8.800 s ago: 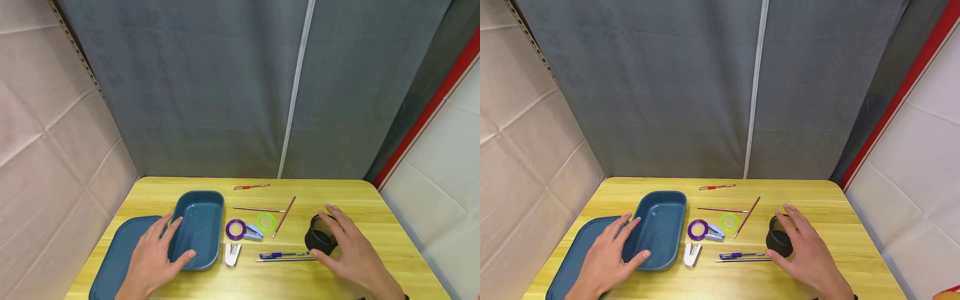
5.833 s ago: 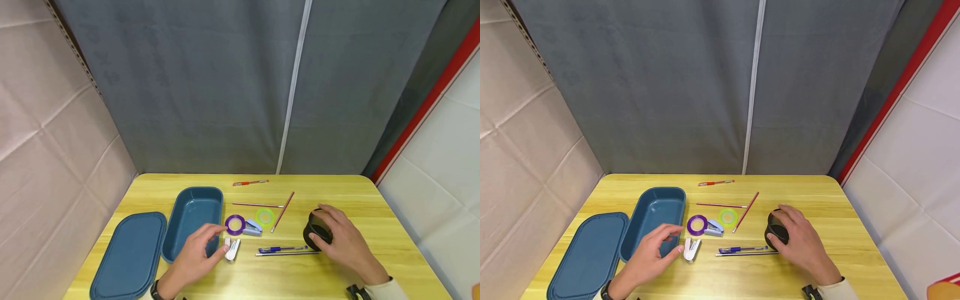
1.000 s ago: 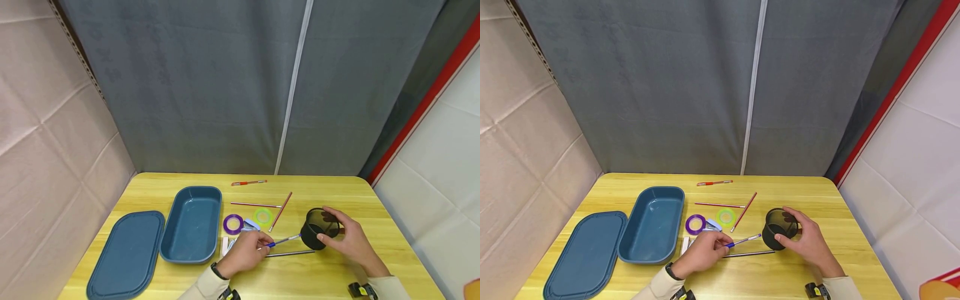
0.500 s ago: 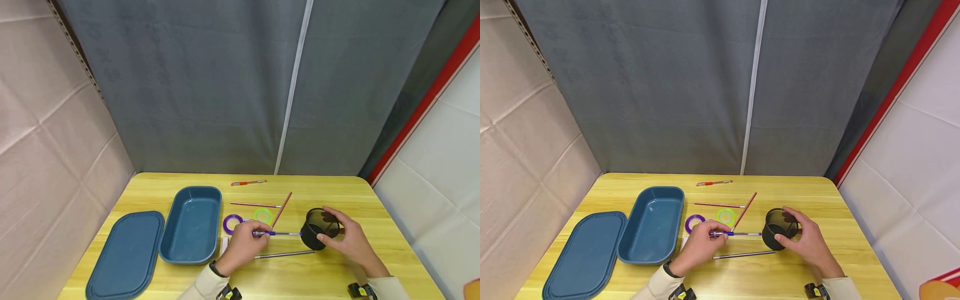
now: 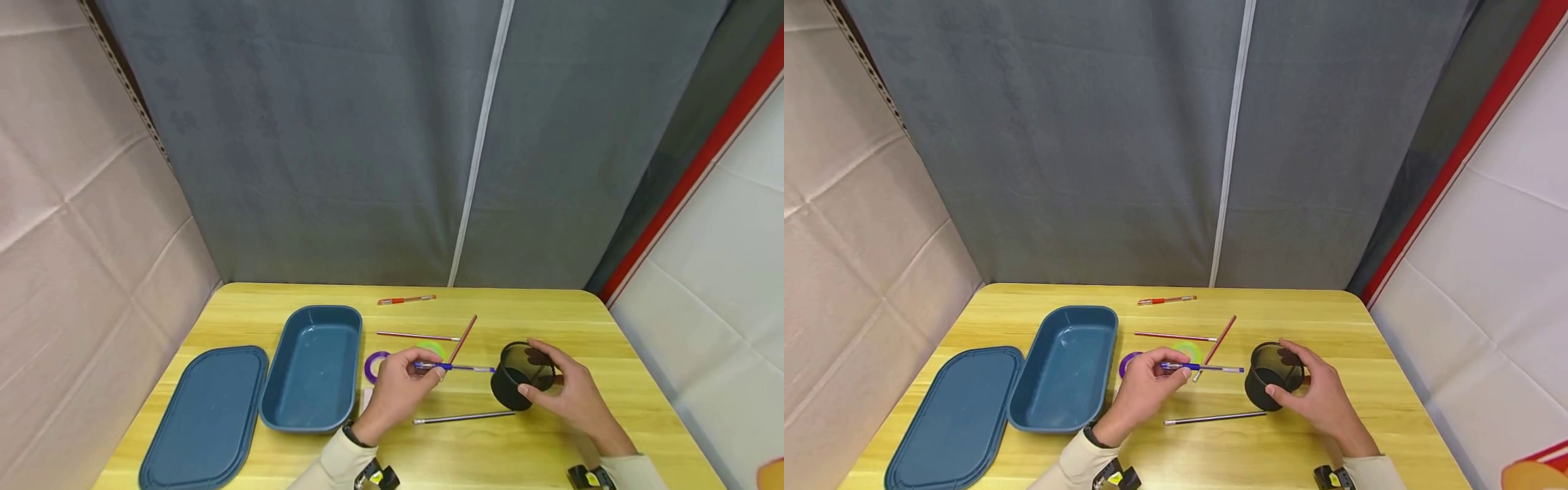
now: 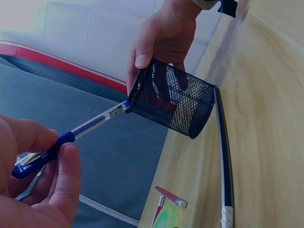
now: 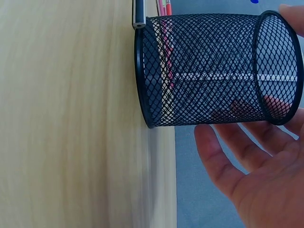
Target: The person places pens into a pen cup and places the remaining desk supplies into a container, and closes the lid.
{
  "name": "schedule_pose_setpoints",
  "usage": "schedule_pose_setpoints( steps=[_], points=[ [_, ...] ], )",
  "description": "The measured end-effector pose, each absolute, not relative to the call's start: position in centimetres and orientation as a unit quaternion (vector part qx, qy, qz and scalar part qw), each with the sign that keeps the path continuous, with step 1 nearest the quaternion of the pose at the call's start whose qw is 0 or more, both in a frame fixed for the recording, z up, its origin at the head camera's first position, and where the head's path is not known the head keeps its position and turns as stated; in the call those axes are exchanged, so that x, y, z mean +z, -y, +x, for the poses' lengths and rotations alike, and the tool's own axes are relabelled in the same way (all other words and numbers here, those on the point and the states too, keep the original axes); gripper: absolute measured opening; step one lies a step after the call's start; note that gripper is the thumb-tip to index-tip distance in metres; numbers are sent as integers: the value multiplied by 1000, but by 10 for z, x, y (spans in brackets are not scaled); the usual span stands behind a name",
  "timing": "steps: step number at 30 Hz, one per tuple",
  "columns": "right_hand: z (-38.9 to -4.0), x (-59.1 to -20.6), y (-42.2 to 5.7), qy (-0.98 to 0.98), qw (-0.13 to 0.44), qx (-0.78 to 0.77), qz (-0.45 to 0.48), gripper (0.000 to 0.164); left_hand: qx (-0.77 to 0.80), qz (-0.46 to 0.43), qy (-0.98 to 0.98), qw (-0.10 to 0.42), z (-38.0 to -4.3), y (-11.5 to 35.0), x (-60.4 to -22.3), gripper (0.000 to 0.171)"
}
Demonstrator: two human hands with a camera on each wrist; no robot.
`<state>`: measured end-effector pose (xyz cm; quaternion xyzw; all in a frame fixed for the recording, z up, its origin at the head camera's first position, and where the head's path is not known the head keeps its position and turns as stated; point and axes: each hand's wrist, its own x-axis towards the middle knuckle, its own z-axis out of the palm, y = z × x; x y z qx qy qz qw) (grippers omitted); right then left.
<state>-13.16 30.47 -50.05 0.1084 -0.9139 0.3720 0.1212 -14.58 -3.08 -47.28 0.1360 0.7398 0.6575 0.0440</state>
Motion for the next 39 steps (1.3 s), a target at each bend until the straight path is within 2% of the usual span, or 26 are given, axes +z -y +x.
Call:
schedule_pose_setpoints(
  steps=[9, 24, 39],
  points=[
    [-132, -500, -305, 914, 124, 372, 105, 78, 716, 127, -685, 49, -148, 24, -465, 20],
    [-130, -496, -305, 905, 120, 392, 113, 78, 760, 130, -636, 29, -156, 2, -452, 28],
    [-133, -498, -304, 905, 120, 393, 108, 79, 784, 135, -606, 18, -170, -28, -442, 20]
  ],
)
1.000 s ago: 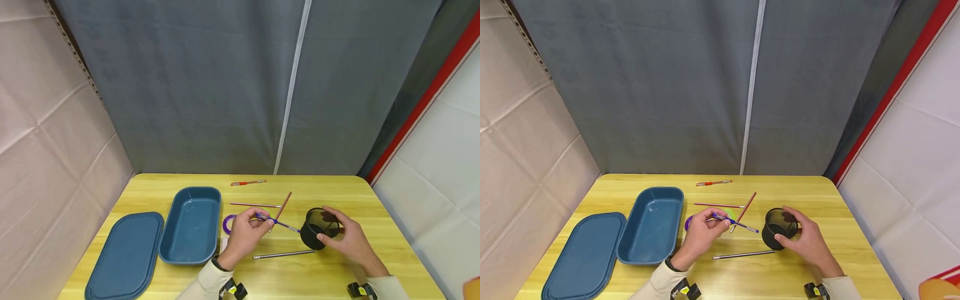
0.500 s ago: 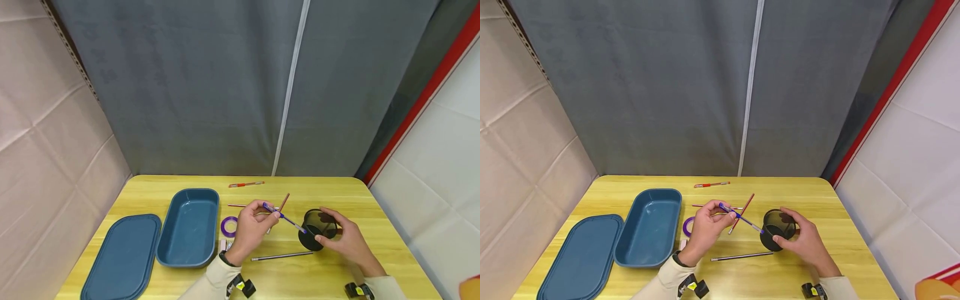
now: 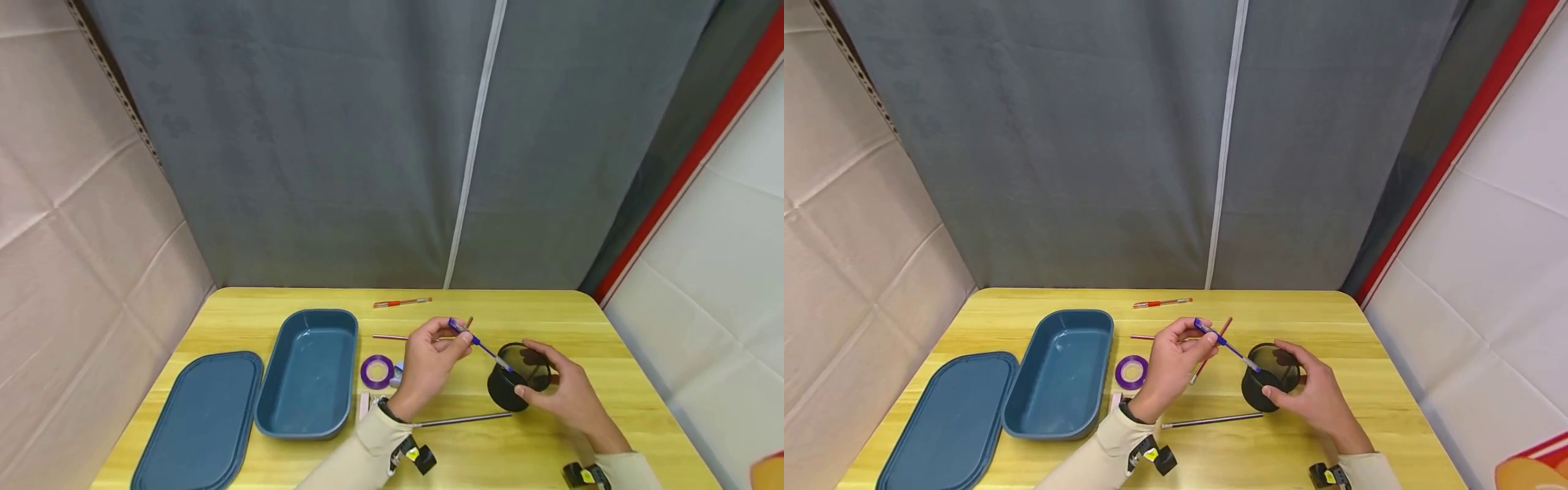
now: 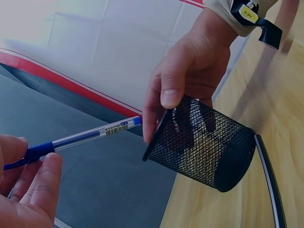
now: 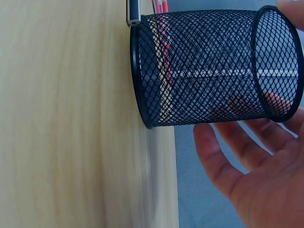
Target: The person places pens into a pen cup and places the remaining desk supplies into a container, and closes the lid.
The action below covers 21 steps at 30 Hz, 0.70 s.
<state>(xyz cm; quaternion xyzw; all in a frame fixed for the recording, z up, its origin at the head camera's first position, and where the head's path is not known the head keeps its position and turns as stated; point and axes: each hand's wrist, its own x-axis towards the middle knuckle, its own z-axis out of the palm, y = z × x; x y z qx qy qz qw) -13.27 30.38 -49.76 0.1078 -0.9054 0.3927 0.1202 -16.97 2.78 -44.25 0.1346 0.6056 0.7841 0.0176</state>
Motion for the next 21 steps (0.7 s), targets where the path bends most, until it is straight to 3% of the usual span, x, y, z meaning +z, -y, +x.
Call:
schedule_pose_setpoints(
  steps=[21],
  points=[
    [-134, -494, -305, 915, 97, 380, 95, 80, 753, 139, -643, 29, -171, -58, -454, 21]
  ],
)
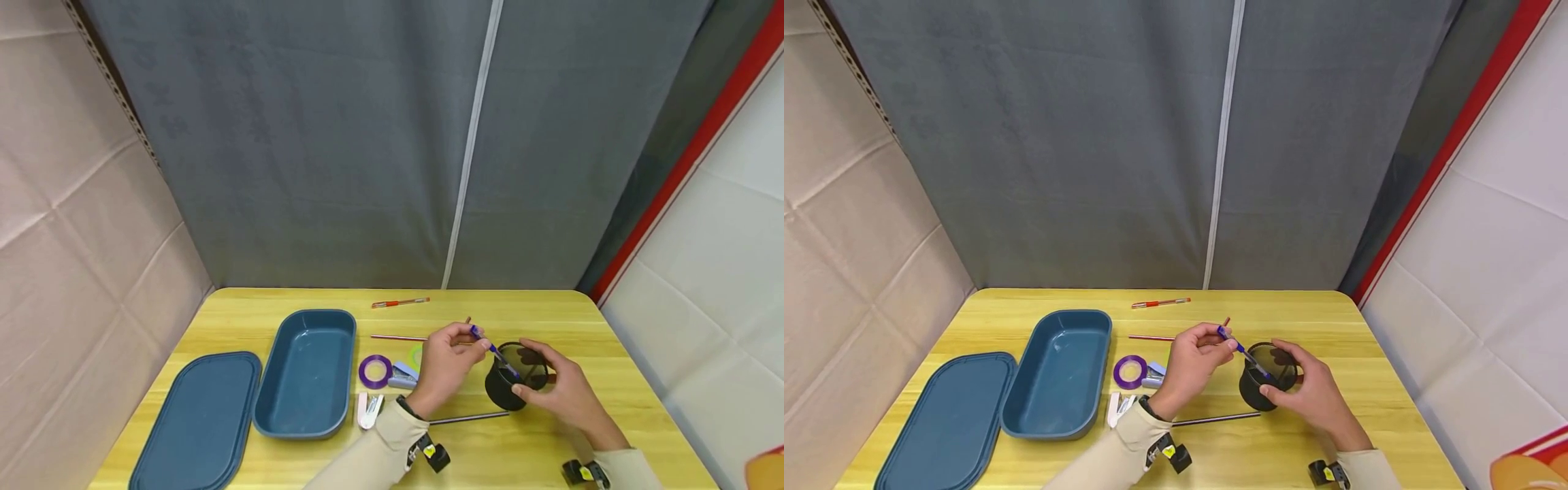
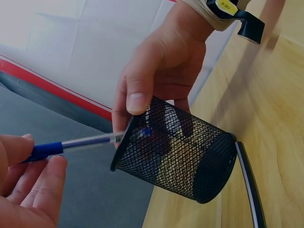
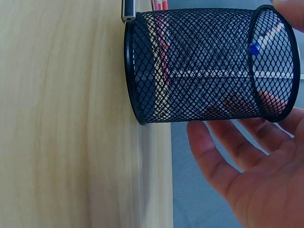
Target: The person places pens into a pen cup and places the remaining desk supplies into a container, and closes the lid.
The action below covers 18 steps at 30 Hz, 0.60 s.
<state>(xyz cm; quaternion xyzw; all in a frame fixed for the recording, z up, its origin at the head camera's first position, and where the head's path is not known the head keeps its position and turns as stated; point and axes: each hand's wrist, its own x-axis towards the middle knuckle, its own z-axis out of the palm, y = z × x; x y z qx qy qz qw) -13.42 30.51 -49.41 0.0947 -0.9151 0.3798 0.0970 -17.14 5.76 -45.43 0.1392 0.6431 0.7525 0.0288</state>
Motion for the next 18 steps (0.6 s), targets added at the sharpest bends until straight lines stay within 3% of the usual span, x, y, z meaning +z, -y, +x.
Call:
schedule_pose_setpoints(
  steps=[18],
  points=[
    [-134, -496, -307, 916, 94, 379, 97, 79, 722, 140, -676, 46, -171, -71, -467, 18]
  ],
)
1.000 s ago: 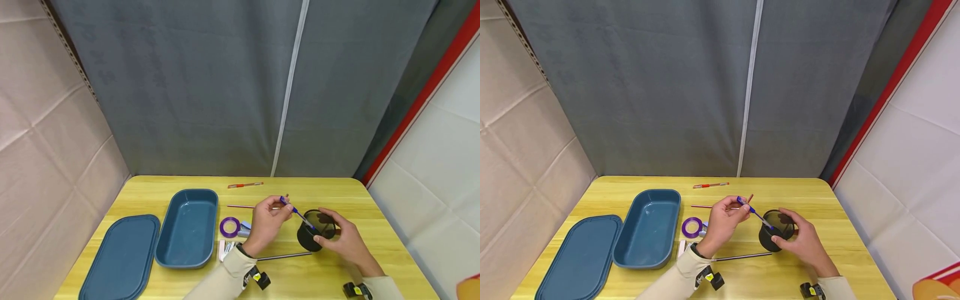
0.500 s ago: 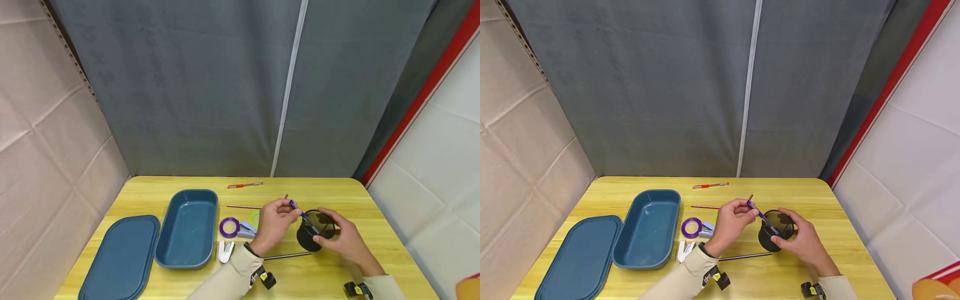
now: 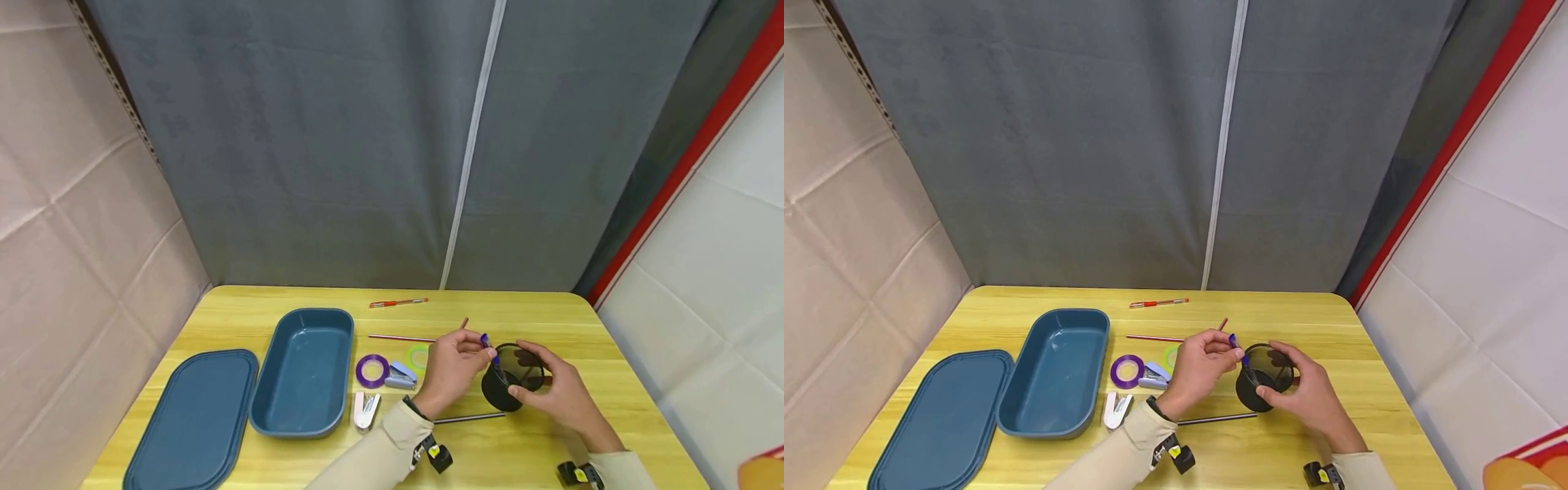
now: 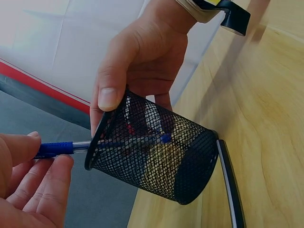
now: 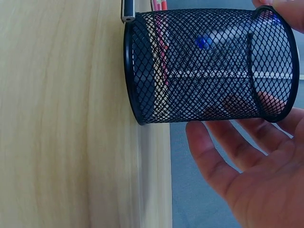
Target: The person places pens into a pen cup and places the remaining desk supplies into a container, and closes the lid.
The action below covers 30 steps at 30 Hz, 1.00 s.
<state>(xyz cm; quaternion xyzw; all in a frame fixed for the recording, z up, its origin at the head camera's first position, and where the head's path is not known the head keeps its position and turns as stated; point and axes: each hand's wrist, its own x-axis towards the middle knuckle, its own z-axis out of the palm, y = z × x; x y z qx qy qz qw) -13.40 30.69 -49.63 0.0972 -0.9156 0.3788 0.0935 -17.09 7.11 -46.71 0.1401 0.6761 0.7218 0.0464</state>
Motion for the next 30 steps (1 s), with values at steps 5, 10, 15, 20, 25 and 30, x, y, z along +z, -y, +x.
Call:
schedule_pose_setpoints(
  steps=[5, 10, 15, 20, 25, 30],
  points=[
    [-134, -497, -306, 913, 99, 383, 101, 78, 708, 147, -690, 46, -171, -71, -470, 15],
    [-132, -493, -305, 912, 95, 386, 103, 78, 698, 149, -699, 45, -171, -70, -472, 17],
    [-132, -491, -304, 913, 95, 383, 103, 78, 698, 144, -700, 45, -170, -68, -472, 15],
    [-134, -494, -306, 915, 97, 379, 100, 79, 699, 142, -699, 53, -169, -66, -472, 18],
    [-134, -493, -306, 913, 94, 383, 102, 79, 710, 143, -686, 65, -167, -63, -469, 19],
    [-133, -491, -305, 914, 90, 384, 100, 79, 714, 151, -680, 67, -167, -57, -468, 20]
  ],
)
